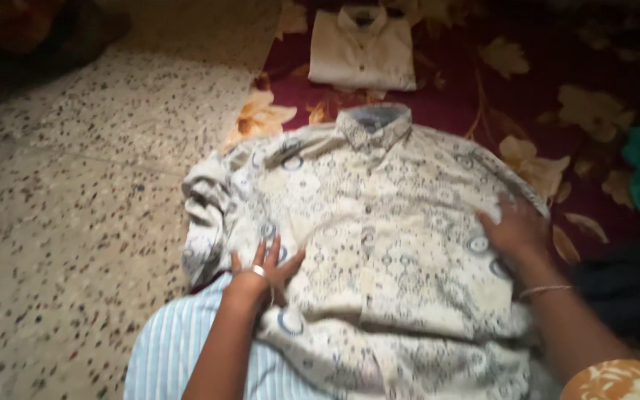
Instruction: The person unfolds a patterned shirt on a floral bedspread, smooths it out, and buttons it up. They then fold the shirt in half and smooth the fabric again.
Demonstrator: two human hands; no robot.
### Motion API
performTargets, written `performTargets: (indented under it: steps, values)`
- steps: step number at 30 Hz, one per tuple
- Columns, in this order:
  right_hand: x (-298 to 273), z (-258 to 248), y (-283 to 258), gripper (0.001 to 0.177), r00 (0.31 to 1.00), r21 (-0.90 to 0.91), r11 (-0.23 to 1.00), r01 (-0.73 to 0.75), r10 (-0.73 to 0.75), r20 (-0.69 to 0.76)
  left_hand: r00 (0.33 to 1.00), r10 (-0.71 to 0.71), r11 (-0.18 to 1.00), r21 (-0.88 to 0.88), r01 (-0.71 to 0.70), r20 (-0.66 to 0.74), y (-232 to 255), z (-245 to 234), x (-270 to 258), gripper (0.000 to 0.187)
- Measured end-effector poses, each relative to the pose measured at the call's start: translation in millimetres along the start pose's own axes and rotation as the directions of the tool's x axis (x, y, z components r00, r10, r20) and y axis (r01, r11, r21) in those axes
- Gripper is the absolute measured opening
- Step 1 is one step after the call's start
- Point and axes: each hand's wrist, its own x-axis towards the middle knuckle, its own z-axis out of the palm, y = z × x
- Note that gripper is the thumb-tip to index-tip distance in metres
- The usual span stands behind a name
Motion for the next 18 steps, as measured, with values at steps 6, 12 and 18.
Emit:
performTargets:
  steps: [6, 12, 18]
  values:
    - [-68.8, 20.1, -12.1, 0.075, 0.982, 0.616, 0.768, 0.177, -0.179, -0.059, 0.956, 0.194, 0.972, -0.09, -0.218, -0.221, 31.5, -26.6, -29.9, 0.052]
    - [-96.6, 43.4, -17.4, 0.066, 0.938, 0.214, 0.919, 0.331, -0.297, -0.177, 0.86, 0.257, 0.776, -0.436, -0.456, -0.442, 12.0, -2.3, -16.0, 0.026]
    - [-93.4, 35.8, 4.8, 0.078, 0.993, 0.206, 0.975, 0.086, -0.067, -0.096, 0.899, 0.231, 0.709, -0.568, -0.418, -0.373, -7.8, 13.3, 2.6, 0.024]
